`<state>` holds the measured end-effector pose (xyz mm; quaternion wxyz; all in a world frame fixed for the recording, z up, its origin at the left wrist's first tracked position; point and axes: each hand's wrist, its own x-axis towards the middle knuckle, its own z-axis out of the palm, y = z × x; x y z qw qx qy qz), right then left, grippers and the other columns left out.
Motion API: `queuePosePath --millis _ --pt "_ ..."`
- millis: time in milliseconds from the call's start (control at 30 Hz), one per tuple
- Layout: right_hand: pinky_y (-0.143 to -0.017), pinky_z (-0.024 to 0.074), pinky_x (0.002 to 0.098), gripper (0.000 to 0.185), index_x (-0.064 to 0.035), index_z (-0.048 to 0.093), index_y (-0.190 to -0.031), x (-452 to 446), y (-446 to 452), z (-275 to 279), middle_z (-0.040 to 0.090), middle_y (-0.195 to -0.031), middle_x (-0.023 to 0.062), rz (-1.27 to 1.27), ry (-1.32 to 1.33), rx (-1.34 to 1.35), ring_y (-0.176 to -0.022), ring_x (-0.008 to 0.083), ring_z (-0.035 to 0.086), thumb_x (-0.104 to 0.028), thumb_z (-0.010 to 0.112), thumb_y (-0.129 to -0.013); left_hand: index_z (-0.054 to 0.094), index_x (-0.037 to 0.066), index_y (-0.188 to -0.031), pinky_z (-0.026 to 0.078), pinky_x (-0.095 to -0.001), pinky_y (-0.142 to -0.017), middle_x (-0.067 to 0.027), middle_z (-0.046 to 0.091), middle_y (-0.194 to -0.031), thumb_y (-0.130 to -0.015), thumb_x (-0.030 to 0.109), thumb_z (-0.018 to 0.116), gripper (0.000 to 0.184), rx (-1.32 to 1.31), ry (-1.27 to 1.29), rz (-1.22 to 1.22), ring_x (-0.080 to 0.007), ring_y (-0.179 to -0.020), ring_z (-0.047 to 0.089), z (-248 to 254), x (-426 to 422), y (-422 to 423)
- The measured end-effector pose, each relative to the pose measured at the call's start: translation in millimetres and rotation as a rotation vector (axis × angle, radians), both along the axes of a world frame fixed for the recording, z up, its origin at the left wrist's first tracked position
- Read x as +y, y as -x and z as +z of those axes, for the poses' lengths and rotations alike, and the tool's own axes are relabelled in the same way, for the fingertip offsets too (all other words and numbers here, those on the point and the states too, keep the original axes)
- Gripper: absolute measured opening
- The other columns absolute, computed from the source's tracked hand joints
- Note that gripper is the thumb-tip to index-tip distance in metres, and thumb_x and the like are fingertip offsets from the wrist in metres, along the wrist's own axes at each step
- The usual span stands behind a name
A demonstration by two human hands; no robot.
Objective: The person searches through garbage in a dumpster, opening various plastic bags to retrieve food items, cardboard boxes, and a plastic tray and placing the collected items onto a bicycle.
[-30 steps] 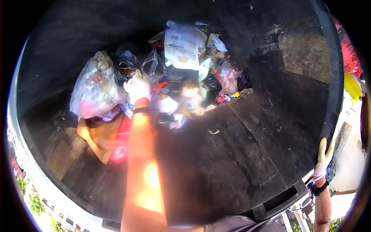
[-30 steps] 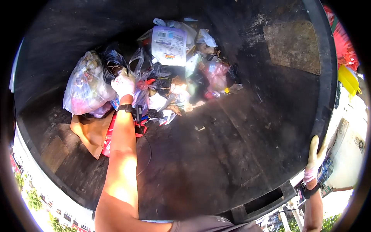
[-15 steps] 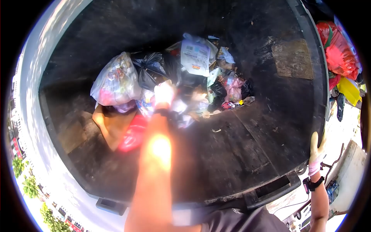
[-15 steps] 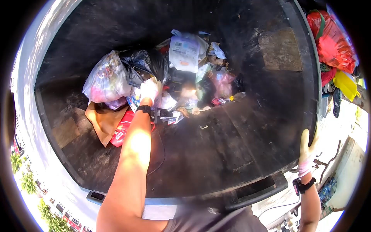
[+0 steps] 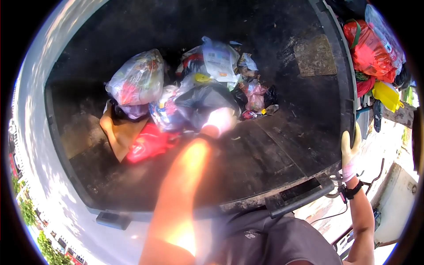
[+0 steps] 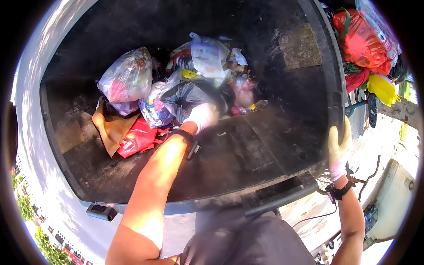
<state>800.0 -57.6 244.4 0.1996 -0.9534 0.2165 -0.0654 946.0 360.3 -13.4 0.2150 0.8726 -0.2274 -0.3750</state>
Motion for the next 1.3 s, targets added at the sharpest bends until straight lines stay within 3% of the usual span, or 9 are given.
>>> queuePosePath --millis 167,333,400,533,667,767,1067,1200,1300 --pt "-0.121 0.0406 0.0405 0.060 0.0018 0.046 -0.159 17.4 -10.5 18.4 0.057 -0.155 0.0219 -0.001 -0.004 0.092 -0.141 0.0346 0.056 -0.017 0.066 -0.105 0.081 0.006 -0.105 0.061 -0.0473 -0.088 -0.0182 0.079 -0.105 -0.096 0.031 0.066 0.031 0.095 -0.009 -0.079 -0.0366 -0.097 0.076 9.5 -2.1 37.3" --pt "-0.123 0.0377 0.0554 0.057 0.0069 0.054 -0.147 58.5 -52.8 77.0 0.058 -0.152 0.0286 0.719 0.345 -0.261 -0.139 0.0469 0.057 0.005 0.065 -0.092 0.081 0.006 -0.106 0.061 -0.0473 -0.088 -0.0182 0.080 -0.107 -0.097 0.026 0.066 0.026 0.202 -0.035 -0.210 -0.0357 -0.099 0.077 37.1 -6.5 18.9" --pt "-0.122 0.0411 0.0532 0.051 0.0037 0.063 -0.139 105.3 -94.2 99.0 0.065 -0.144 0.0245 0.951 0.270 -0.073 -0.132 0.0442 0.063 0.003 0.069 -0.089 0.081 0.003 -0.103 0.062 -0.0471 -0.088 -0.0194 0.080 -0.107 -0.097 0.021 0.065 0.024 0.219 -0.049 -0.187 -0.0360 -0.100 0.078 24.4 -16.1 17.4" --pt "-0.111 0.0499 0.0483 0.035 -0.0035 0.071 -0.127 168.1 -170.4 -3.2 0.073 -0.129 0.0176 1.002 0.048 0.175 -0.120 0.0380 0.068 -0.016 0.069 -0.094 0.082 0.002 -0.103 0.063 -0.0469 -0.087 -0.0204 0.080 -0.106 -0.096 0.015 0.064 0.024 0.089 -0.036 -0.304 -0.0356 -0.100 0.079 29.8 -49.0 16.9" --pt "-0.113 0.0487 0.0485 0.064 -0.0021 0.064 -0.141 212.7 -206.3 -140.6 0.061 -0.150 0.0225 1.011 0.085 0.569 -0.130 0.0394 0.063 -0.043 0.069 -0.092 0.082 0.004 -0.107 0.063 -0.0436 -0.088 -0.0199 0.081 -0.108 -0.098 0.014 0.060 0.025 0.037 0.009 -0.274 -0.0340 -0.102 0.079 33.3 -60.5 17.3" --pt "-0.118 0.0450 0.0501 0.091 -0.0040 0.044 -0.163 238.9 -205.4 -205.8 0.041 -0.169 0.0217 1.043 0.245 0.721 -0.143 0.0423 0.052 -0.050 0.070 -0.090 0.082 0.004 -0.109 0.062 -0.0432 -0.090 -0.0184 0.081 -0.109 -0.100 0.016 0.058 0.028 0.037 0.118 -0.055 -0.0332 -0.104 0.079 22.9 -62.6 23.2" --pt "-0.089 0.0604 0.0471 0.032 0.0034 0.061 -0.131 243.0 -205.3 -268.0 0.068 -0.127 0.0245 1.097 0.460 0.697 -0.109 0.0391 0.073 -0.009 0.054 -0.102 0.078 0.003 -0.099 0.062 -0.0476 -0.083 -0.0208 0.080 -0.101 -0.100 0.019 0.058 0.026 0.069 0.126 0.018 -0.0366 -0.094 0.079 10.8 -43.2 22.0" --pt "-0.090 0.0604 0.0475 0.026 -0.0023 0.065 -0.123 224.6 -211.5 -283.5 0.072 -0.119 0.0244 0.922 0.370 0.642 -0.106 0.0405 0.074 -0.012 0.046 -0.110 0.074 0.006 -0.109 0.059 -0.0503 -0.092 -0.0204 0.079 -0.110 -0.105 0.022 0.052 0.028 0.099 0.090 0.016 -0.0387 -0.103 0.076 24.4 -49.0 13.9" --pt "-0.090 0.0597 0.0480 0.023 -0.0066 0.068 -0.122 207.0 -206.5 -303.3 0.074 -0.118 0.0235 0.804 0.289 0.602 -0.109 0.0409 0.074 -0.014 0.055 -0.106 0.075 0.003 -0.104 0.059 -0.0502 -0.092 -0.0229 0.078 -0.103 -0.102 0.028 0.058 0.030 0.047 0.121 -0.040 -0.0404 -0.098 0.076 16.1 -47.6 11.8"
